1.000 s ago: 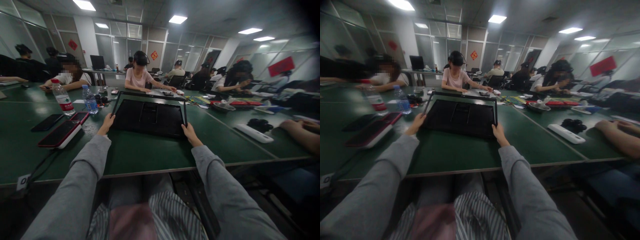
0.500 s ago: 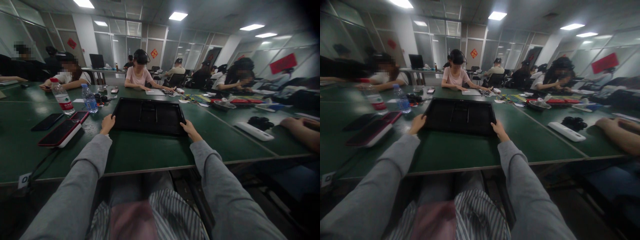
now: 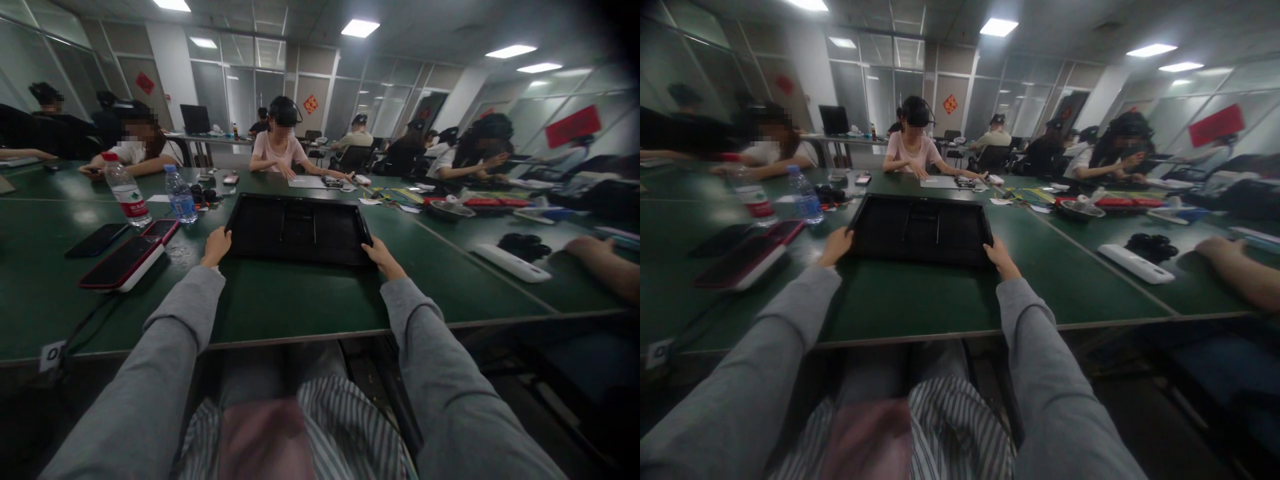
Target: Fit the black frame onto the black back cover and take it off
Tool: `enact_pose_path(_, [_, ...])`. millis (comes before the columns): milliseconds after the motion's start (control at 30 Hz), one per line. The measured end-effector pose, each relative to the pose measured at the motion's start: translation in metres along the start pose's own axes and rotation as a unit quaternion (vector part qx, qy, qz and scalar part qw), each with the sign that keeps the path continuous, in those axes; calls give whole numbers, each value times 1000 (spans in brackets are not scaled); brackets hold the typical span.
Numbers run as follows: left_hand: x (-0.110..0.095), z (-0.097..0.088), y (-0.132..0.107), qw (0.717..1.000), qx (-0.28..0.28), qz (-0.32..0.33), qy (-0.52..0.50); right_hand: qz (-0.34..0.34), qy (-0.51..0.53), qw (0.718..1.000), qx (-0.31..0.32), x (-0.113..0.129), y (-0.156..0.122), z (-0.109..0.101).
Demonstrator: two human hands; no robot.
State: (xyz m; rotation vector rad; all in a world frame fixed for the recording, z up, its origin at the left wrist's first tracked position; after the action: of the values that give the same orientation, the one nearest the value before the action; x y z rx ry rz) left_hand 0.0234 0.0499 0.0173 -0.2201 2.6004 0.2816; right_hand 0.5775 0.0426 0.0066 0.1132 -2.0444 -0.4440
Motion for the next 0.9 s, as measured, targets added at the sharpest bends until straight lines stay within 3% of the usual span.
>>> enact_pose_path(167, [0,1,-1,1000,-9,8,4,61,-39,997,-36,6,-7,1])
enact_pose_path(267, [0,2,0,1000,-16,19,2,55,-31,997,-47,7,-9,1])
enact_pose_path(467, [6,4,3,1000,9,0,6,92,-42,995,-27,-11,-3,0])
enact_pose_path(633, [10,4,4,1000,-3,3,4,69,5,997,-18,-20,6,-3])
enact_pose_path(800, [6,3,2,998,12,20,58,149,97,984,28,-16,6,-5])
enact_pose_path(900, [6,3,2,998,11,17,54,172,103,980,13,-11,5,-6])
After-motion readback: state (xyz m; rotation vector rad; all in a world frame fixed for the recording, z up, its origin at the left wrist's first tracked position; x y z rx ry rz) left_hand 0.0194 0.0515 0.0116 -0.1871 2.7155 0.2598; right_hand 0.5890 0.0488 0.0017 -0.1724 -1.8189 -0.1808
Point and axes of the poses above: each hand's wrist, its own y-axis towards the middle knuckle, its own z-axis out of the palm, x = y × z, the point moved 4 cm from there along y, towards the middle knuckle, and after that the axes turned 6 degrees about x, right-handed, at the moved point
